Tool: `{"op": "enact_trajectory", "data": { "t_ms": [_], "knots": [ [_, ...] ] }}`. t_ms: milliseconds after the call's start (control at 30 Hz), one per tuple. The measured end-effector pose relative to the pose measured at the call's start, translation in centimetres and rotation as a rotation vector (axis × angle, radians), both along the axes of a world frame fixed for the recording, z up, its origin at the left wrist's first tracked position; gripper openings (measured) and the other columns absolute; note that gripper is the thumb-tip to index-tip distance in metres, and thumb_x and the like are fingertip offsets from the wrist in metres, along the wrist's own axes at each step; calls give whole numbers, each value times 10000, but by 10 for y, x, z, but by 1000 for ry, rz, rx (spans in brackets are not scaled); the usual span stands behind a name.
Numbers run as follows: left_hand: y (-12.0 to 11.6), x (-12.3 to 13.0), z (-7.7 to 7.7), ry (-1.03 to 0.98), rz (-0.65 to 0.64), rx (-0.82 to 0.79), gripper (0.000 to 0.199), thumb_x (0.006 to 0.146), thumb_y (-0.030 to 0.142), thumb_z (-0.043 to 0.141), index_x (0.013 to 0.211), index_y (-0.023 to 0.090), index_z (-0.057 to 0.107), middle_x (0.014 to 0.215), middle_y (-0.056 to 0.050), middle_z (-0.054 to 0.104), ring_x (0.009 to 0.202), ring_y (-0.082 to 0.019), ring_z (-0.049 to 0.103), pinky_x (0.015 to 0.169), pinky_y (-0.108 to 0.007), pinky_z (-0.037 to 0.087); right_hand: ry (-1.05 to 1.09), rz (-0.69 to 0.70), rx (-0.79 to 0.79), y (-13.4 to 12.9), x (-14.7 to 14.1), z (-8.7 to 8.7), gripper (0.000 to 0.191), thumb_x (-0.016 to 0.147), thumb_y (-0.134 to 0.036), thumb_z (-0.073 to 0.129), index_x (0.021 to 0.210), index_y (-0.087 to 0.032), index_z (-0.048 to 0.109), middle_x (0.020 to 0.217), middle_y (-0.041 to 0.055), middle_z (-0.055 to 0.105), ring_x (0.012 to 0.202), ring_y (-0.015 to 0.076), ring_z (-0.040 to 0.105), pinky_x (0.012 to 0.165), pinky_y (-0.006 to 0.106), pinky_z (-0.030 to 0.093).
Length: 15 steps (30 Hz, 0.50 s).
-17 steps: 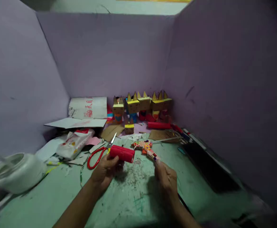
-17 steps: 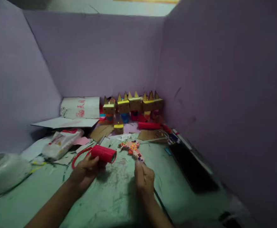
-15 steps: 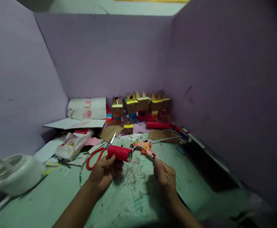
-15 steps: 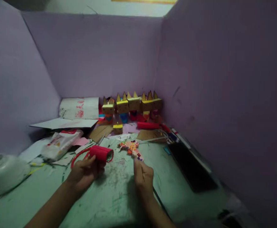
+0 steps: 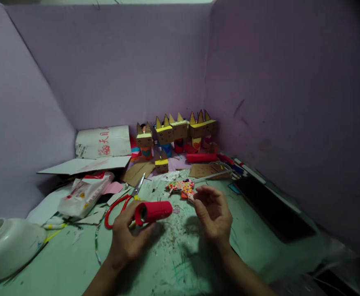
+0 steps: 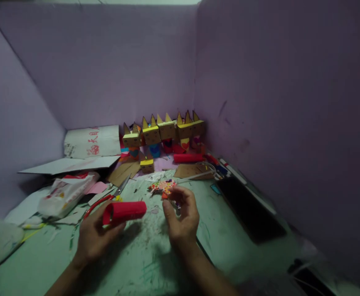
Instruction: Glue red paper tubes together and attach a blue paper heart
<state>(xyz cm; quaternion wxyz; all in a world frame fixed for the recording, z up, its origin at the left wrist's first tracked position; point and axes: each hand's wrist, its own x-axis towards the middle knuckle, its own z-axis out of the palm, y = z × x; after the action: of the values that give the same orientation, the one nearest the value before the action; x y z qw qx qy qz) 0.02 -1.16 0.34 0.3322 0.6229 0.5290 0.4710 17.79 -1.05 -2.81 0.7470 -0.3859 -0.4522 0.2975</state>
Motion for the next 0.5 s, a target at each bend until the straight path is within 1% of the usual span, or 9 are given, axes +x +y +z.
{"op": "enact_trajectory", "data": {
  "t_ms": [67,100,133,200,267,333,400,467,500],
  "knots": [
    [-2,5,-3,364,-97,57,125,629,271,673,715,194,625,672,-14,608,621,-195,528,565,-305,387,-14,-13,-40,0,5,0,221,775,-231,621,984,-238,551,920,26,583,803,163,575,739,311,488],
    [-2,8,-4,492,-145,48,99,676,283,638,712,195,613,640,-8,594,583,-184,512,547,-301,370,-34,4,-69,0,6,0,212,764,-230,627,964,-230,557,892,24,589,790,164,579,731,310,490],
    [-3,10,-5,566,-176,26,98,715,291,610,732,195,606,631,-4,590,567,-178,506,539,-296,362,-53,30,-96,1,7,0,206,756,-227,629,950,-224,561,873,24,596,788,167,586,734,314,493],
    [-3,14,-6,607,-200,-4,115,757,300,581,799,194,598,674,-9,610,595,-179,528,556,-290,374,-79,100,-145,3,8,1,186,749,-211,604,932,-216,572,860,26,613,809,175,602,768,331,495],
    [-2,14,-8,613,-214,-21,114,764,292,581,822,195,592,707,-12,619,631,-185,546,579,-290,388,-97,203,-177,4,9,1,227,728,-171,554,950,-214,578,889,33,630,858,186,612,820,357,489],
    [-2,13,-9,616,-211,-28,109,769,286,581,832,197,586,727,-13,623,653,-190,556,592,-292,396,-148,331,-190,3,9,1,359,672,-135,530,1021,-212,570,966,48,639,929,201,610,877,386,472],
    [-2,11,-9,605,-218,-34,129,777,299,583,857,197,583,751,-17,629,670,-194,565,600,-294,407,-252,457,-196,1,10,3,512,622,-125,564,1127,-204,534,1060,70,627,997,222,594,909,404,458],
    [-2,9,-8,575,-234,-28,207,771,335,607,918,194,577,810,-29,636,704,-201,573,617,-302,425,-364,532,-220,-1,9,4,614,607,-142,636,1202,-192,495,1122,95,608,1021,241,587,901,412,466],
    [-2,9,-8,555,-238,-18,267,762,356,623,965,192,567,848,-37,635,718,-203,572,627,-308,435,-408,537,-235,-2,8,5,632,608,-158,669,1213,-187,490,1132,103,604,1019,248,588,889,414,472]
  ]
}}
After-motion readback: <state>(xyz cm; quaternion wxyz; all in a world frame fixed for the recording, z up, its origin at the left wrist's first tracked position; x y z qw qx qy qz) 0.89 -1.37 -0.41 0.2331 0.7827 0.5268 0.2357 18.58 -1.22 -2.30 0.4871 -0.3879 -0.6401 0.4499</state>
